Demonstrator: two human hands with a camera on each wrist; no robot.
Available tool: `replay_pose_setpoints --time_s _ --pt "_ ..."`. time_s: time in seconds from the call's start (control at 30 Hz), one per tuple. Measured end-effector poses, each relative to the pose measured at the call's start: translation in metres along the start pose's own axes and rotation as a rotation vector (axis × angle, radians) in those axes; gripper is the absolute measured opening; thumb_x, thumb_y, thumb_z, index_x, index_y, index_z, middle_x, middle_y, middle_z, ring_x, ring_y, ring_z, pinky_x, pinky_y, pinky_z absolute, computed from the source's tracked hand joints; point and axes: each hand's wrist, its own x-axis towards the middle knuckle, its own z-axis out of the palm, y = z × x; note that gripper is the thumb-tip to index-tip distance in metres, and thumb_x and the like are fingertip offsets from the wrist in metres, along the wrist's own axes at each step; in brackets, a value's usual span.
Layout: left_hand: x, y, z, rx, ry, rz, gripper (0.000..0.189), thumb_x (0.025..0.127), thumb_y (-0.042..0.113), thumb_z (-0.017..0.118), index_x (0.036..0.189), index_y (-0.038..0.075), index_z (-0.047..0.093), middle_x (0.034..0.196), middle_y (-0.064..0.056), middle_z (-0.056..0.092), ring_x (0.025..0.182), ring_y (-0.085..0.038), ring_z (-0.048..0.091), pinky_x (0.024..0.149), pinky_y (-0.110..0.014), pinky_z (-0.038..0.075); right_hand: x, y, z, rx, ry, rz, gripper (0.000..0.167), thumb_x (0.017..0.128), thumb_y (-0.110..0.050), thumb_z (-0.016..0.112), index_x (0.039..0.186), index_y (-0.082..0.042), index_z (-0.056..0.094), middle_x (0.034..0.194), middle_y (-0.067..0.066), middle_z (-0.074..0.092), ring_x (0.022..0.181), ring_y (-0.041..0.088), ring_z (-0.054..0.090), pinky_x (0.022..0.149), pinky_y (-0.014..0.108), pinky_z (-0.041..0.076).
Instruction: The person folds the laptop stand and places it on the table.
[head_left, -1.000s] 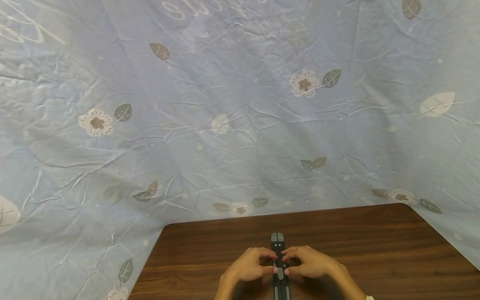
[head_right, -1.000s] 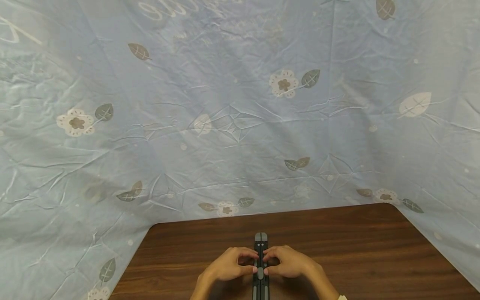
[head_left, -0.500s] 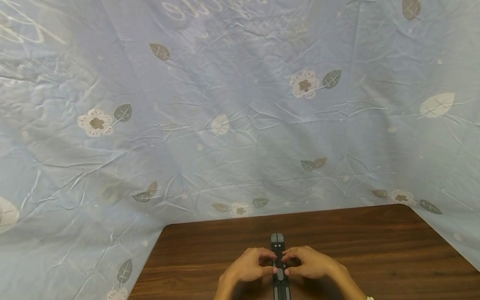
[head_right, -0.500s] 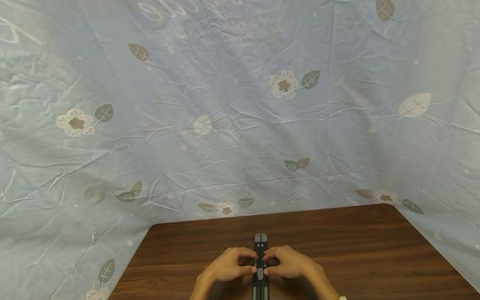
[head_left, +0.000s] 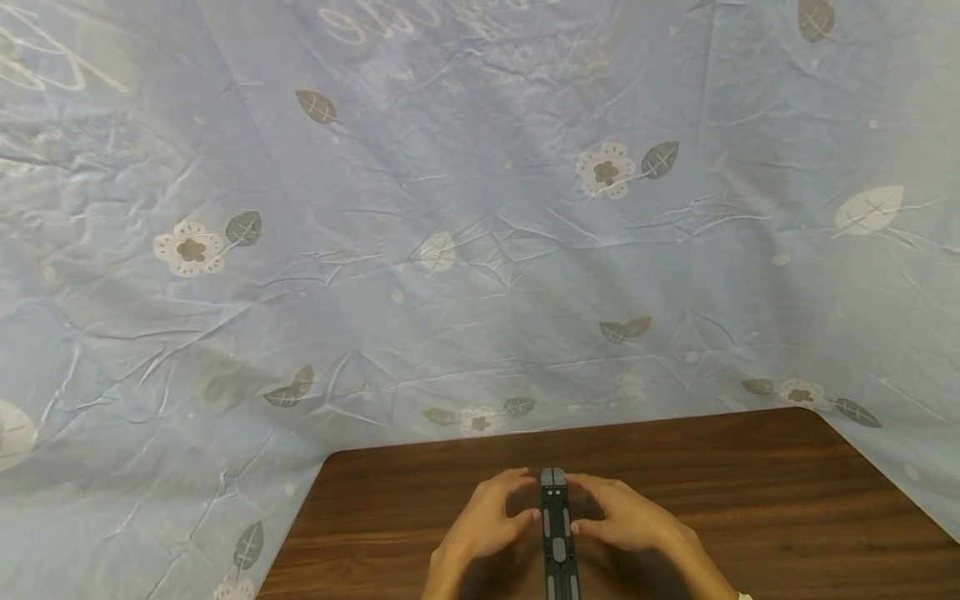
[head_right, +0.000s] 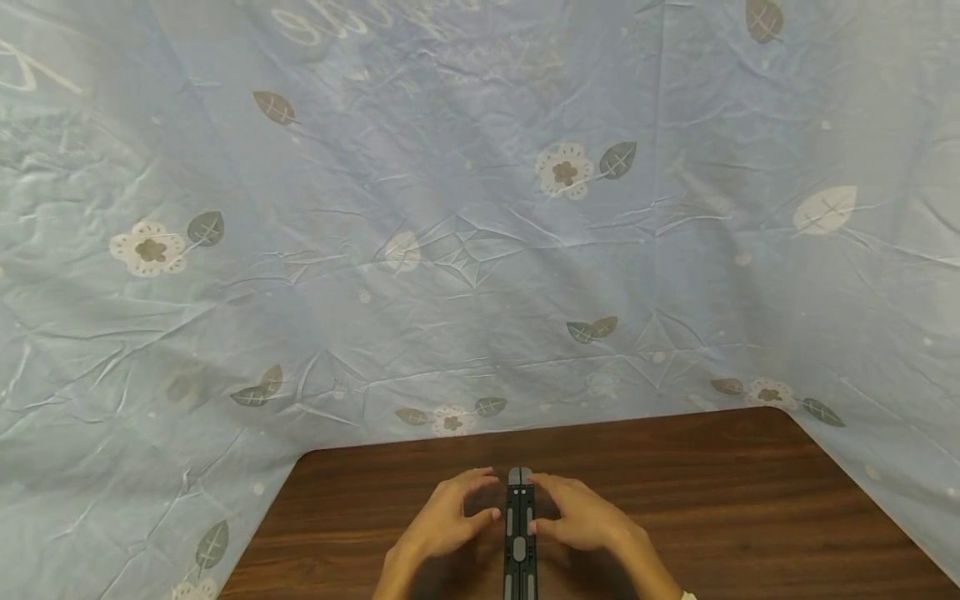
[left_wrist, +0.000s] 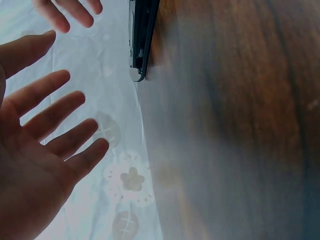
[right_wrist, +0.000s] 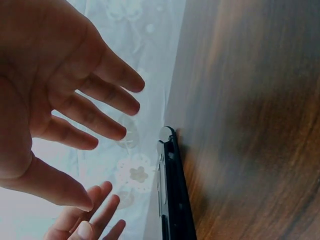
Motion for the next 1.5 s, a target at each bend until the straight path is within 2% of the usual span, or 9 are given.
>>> replay_pose_setpoints --time_s 0.13,0.3,0.47,0.6,0.8,1.07,1.3,1.5 --pt "-0.002 0.004 -0.003 0.044 0.03 -0.021 0.058 0.099 0.033 0.076 0.149 0.008 0.061 0.166 -0.017 0.049 0.158 -0.047 0.039 0.124 -0.071 0.037 -0.001 -0.002 -0.002 -0.031 0.035 0.016 0.079 0.098 -0.034 0.08 0.159 0.001 0.045 0.161 0.03 0.049 0.146 0.056 0.049 0.115 0.076 0.043" --pt "-0.003 0.006 -0.006 0.091 0.037 -0.035 0.064 0.099 0.034 0.076 0.154 0.007 0.056 0.171 -0.018 0.041 0.162 -0.048 0.027 0.127 -0.073 0.029 -0.004 -0.003 -0.004 -0.06 0.06 0.045 0.088 0.094 -0.039 0.084 0.163 -0.005 0.042 0.167 0.032 0.04 0.152 0.062 0.036 0.116 0.082 0.035" --pt "-0.002 0.005 -0.007 0.141 0.05 -0.045 0.069 0.098 0.037 0.078 0.155 0.006 0.055 0.172 -0.02 0.039 0.163 -0.051 0.023 0.128 -0.079 0.019 -0.005 -0.002 -0.005 -0.097 0.102 0.06 0.091 0.092 -0.041 0.085 0.164 -0.007 0.041 0.172 0.027 0.034 0.158 0.058 0.028 0.121 0.082 0.027" --pt "-0.003 0.003 -0.008 0.166 0.055 -0.075 0.073 0.097 0.041 0.079 0.157 0.008 0.053 0.173 -0.02 0.036 0.164 -0.052 0.019 0.127 -0.081 0.012 -0.005 0.001 -0.006 -0.132 0.137 0.059 0.094 0.091 -0.04 0.087 0.164 -0.003 0.04 0.174 0.025 0.031 0.161 0.055 0.023 0.124 0.081 0.019" --pt "-0.006 -0.002 -0.011 0.17 0.065 -0.112 0.08 0.096 0.048 0.078 0.159 0.008 0.05 0.175 -0.021 0.032 0.164 -0.053 0.014 0.127 -0.082 0.004 -0.006 0.003 -0.007 -0.174 0.185 0.076 0.104 0.088 -0.044 0.088 0.167 -0.003 0.034 0.175 0.025 0.027 0.162 0.054 0.018 0.126 0.08 0.014" --pt "-0.008 -0.005 -0.018 0.163 0.088 -0.129 0.089 0.096 0.058 0.075 0.163 0.008 0.045 0.176 -0.021 0.029 0.165 -0.054 0.01 0.126 -0.083 -0.001 -0.008 0.008 -0.014 -0.265 0.238 0.092 0.107 0.086 -0.047 0.089 0.167 -0.003 0.034 0.175 0.025 0.028 0.162 0.053 0.019 0.126 0.08 0.015" --pt "-0.01 -0.006 -0.02 0.189 0.09 -0.138 0.091 0.097 0.061 0.072 0.165 0.01 0.041 0.177 -0.021 0.026 0.165 -0.055 0.008 0.125 -0.085 -0.001 -0.013 0.016 -0.019 -0.29 0.268 0.11 0.111 0.085 -0.051 0.09 0.168 -0.005 0.033 0.177 0.022 0.024 0.162 0.054 0.017 0.124 0.084 0.013" --pt "-0.012 -0.012 -0.021 0.208 0.103 -0.17 0.095 0.096 0.07 0.067 0.168 0.015 0.037 0.179 -0.017 0.02 0.166 -0.053 0.002 0.126 -0.083 -0.004 -0.015 0.024 -0.021 -0.329 0.305 0.106 0.113 0.085 -0.063 0.084 0.168 -0.005 0.033 0.178 0.022 0.022 0.162 0.055 0.017 0.123 0.086 0.011"
